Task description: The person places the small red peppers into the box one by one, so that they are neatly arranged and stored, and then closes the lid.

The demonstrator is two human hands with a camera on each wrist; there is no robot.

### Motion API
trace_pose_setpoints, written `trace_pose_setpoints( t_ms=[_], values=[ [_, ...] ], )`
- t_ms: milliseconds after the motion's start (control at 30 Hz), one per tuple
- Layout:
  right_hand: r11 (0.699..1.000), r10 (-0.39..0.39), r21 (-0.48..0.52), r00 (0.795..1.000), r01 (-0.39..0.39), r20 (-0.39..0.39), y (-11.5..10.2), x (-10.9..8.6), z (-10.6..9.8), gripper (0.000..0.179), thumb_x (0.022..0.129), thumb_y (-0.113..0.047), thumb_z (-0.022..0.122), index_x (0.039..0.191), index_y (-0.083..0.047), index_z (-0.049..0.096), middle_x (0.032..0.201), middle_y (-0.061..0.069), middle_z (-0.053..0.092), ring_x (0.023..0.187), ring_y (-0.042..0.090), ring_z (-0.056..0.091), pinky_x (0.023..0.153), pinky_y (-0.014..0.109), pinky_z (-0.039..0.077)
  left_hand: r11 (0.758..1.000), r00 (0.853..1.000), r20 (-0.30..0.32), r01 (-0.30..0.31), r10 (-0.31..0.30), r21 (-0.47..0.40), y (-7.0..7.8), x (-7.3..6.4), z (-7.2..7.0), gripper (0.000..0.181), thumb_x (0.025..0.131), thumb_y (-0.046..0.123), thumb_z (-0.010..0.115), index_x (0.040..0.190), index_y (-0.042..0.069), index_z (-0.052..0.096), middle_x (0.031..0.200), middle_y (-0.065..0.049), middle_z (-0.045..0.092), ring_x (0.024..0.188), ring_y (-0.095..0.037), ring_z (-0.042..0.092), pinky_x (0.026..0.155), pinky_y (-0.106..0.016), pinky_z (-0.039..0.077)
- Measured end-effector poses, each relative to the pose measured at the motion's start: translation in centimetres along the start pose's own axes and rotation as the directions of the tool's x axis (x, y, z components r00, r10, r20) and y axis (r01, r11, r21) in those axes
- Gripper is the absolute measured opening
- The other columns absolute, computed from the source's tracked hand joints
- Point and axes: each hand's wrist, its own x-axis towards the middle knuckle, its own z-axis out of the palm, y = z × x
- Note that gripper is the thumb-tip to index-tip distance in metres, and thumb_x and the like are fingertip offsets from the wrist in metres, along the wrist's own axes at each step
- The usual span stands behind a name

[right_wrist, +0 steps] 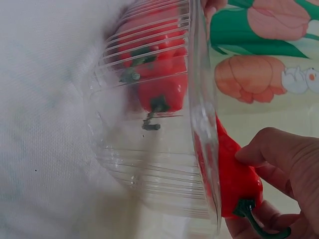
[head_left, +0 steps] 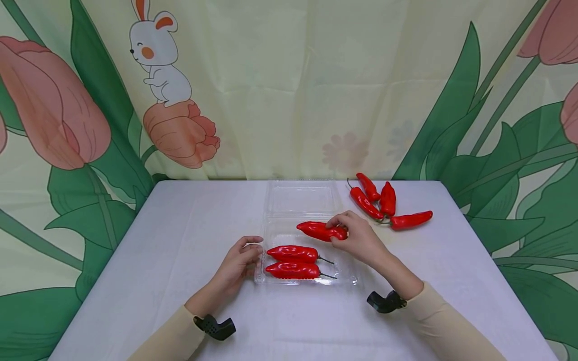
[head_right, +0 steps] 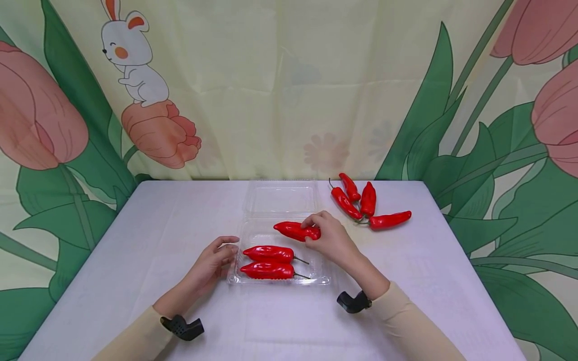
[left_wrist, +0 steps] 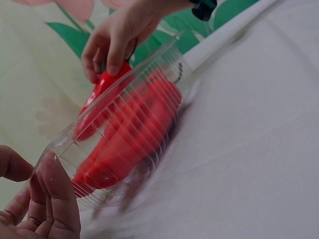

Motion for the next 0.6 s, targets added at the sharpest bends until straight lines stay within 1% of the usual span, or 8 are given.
trace_pose_setpoints(
  t_ms=[267,467,600],
  values=[
    [1.0,0.015,-0.01,1.0,-0.015,0.02,-0.21,0.11,0.12,0.039,0.077,-0.009,0.086,0.114,-0.014,0.072,0.116,0.011,0.067,0.104,0.027,0.063,0.083,0.042,0.062,1.0,1.0,0.003,-0.01,0.01,0.003,0.02,-0.09,-0.02,0.043,0.098,0.018,0.065,0.137,0.009,0.05,0.111,-0.008,0.066,0.081,-0.018,0.058,0.068,-0.025,0.053],
    [1.0,0.01,-0.025,0.999,-0.009,0.037,-0.34,0.36,0.36,0.037,0.079,-0.009,0.084,0.114,-0.014,0.072,0.116,0.009,0.068,0.103,0.026,0.064,0.083,0.04,0.062,1.0,1.0,0.004,-0.002,0.002,0.002,0.25,-0.22,-0.01,0.042,0.099,0.017,0.065,0.138,0.009,0.05,0.114,-0.011,0.066,0.081,-0.018,0.057,0.067,-0.024,0.052],
    [1.0,0.007,-0.026,0.999,-0.006,0.053,-0.58,0.5,0.54,0.034,0.081,-0.009,0.083,0.113,-0.014,0.072,0.114,0.008,0.069,0.101,0.024,0.063,0.083,0.038,0.062,1.0,1.0,0.003,-0.001,0.001,0.004,0.29,-0.26,0.05,0.042,0.099,0.017,0.065,0.138,0.01,0.051,0.108,-0.008,0.067,0.079,-0.017,0.057,0.066,-0.024,0.052]
  ],
)
